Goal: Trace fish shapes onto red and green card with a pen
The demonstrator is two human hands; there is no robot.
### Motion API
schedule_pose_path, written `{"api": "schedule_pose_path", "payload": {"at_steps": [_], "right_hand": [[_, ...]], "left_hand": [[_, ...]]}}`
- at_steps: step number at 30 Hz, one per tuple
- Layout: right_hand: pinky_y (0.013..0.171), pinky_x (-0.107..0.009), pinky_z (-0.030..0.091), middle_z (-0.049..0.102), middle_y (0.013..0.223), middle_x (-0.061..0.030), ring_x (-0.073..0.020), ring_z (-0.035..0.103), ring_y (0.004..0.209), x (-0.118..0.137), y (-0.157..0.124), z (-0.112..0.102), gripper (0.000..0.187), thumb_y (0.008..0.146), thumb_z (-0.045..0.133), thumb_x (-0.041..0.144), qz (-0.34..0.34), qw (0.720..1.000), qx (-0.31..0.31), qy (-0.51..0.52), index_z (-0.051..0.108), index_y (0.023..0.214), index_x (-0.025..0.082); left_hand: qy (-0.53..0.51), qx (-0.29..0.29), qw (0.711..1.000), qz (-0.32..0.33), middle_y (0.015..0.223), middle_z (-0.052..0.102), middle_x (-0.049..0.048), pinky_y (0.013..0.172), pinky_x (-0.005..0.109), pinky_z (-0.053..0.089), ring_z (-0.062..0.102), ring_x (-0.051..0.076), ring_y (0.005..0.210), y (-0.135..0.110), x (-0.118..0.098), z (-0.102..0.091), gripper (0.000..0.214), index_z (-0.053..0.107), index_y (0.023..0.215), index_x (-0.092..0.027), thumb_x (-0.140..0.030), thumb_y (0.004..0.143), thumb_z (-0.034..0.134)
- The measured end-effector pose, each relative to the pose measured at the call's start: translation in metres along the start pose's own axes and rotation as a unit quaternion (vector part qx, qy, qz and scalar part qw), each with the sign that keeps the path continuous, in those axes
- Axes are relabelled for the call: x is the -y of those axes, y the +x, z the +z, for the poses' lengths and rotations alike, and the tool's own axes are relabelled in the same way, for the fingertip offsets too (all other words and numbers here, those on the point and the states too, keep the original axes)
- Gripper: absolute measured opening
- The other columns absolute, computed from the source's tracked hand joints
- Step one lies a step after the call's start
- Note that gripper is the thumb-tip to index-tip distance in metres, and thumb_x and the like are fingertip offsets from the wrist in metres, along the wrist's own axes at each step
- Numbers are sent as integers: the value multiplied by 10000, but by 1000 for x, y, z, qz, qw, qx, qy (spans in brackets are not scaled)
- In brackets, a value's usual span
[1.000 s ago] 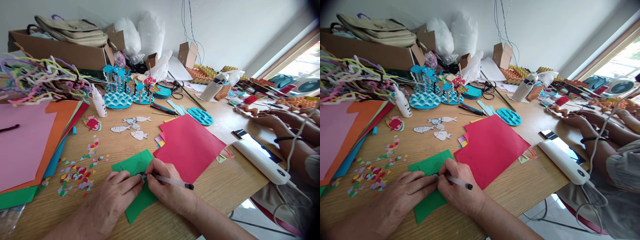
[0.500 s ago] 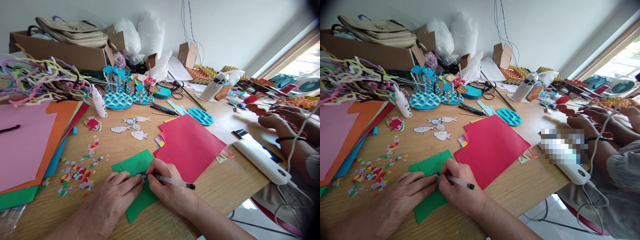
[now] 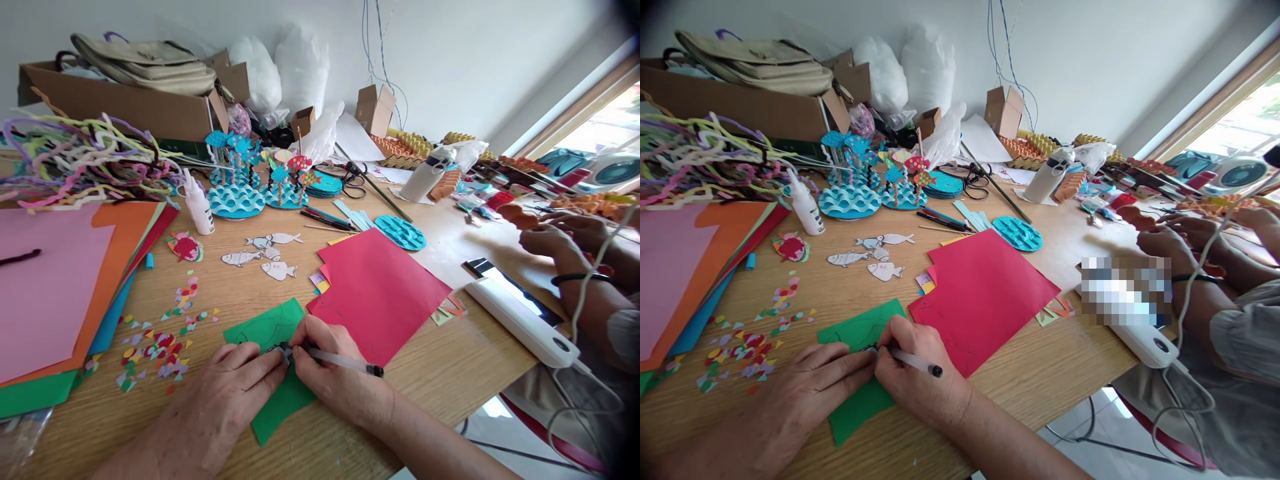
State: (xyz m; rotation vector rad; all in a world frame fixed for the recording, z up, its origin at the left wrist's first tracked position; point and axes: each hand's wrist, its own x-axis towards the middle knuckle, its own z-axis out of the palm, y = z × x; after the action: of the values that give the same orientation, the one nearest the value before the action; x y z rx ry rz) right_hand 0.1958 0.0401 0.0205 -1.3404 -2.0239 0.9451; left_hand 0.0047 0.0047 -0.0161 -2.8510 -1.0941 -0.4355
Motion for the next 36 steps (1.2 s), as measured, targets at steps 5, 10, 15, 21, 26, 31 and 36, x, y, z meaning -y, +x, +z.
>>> {"api": "schedule_pose_path", "payload": {"at_steps": [5, 10, 15, 21, 26, 31, 36], "right_hand": [[455, -180, 279, 447, 537, 63, -89, 404, 482, 4, 3, -3, 130, 686, 479, 70, 21, 999, 37, -24, 494, 686, 199], [464, -181, 294, 455, 544, 58, -93, 416, 494, 6, 4, -2, 130, 695, 475, 71, 20, 999, 44, -18, 500, 686, 198], [463, -185, 287, 449, 545, 58, -92, 402, 489, 6, 5, -2, 121, 695, 477, 75, 16, 999, 49, -5, 485, 680, 195], [442, -187, 284, 425, 535, 63, -97, 396, 481, 2, 5, -5, 127, 690, 449, 80, 27, 998, 19, 47, 450, 668, 206], [458, -180, 282, 434, 547, 64, -89, 406, 489, 3, 4, -4, 144, 677, 465, 55, 17, 1000, 18, 12, 458, 672, 198], [466, -177, 290, 449, 544, 61, -90, 416, 492, 4, 5, -3, 150, 678, 481, 47, 30, 999, 21, -2, 468, 676, 196], [484, -185, 308, 477, 562, 44, -102, 441, 513, 1, 4, -2, 135, 671, 487, 60, 19, 999, 17, -19, 477, 676, 194]], "left_hand": [[-3, 7, 1000, 1, 1176, 626, 6, 817, 326, 402, 499, 206, 967, -2, 1, 2, 426, 528, 1261, -218, -52, 925, 327], [-10, 11, 1000, -11, 1144, 640, -1, 795, 321, 403, 505, 201, 942, 0, 0, 0, 423, 539, 1244, -232, -55, 929, 320], [-8, 2, 1000, -13, 1126, 646, -10, 800, 330, 384, 498, 206, 945, 1, -2, -1, 438, 551, 1224, -227, -33, 928, 294], [2, 5, 1000, 2, 1187, 624, -18, 802, 341, 359, 478, 215, 938, 2, -1, -2, 425, 537, 1233, -201, -20, 917, 316], [2, -22, 1000, 13, 1178, 625, -15, 824, 349, 341, 471, 219, 950, 2, 1, -2, 452, 523, 1235, -171, 12, 884, 304], [-6, -26, 999, 17, 1157, 632, -27, 792, 342, 349, 480, 208, 917, 3, 1, -3, 483, 524, 1207, -155, 59, 833, 305], [-15, -17, 1000, 12, 1205, 606, -20, 820, 353, 347, 468, 221, 954, 2, 2, -2, 497, 472, 1261, -157, 23, 812, 356]]}}
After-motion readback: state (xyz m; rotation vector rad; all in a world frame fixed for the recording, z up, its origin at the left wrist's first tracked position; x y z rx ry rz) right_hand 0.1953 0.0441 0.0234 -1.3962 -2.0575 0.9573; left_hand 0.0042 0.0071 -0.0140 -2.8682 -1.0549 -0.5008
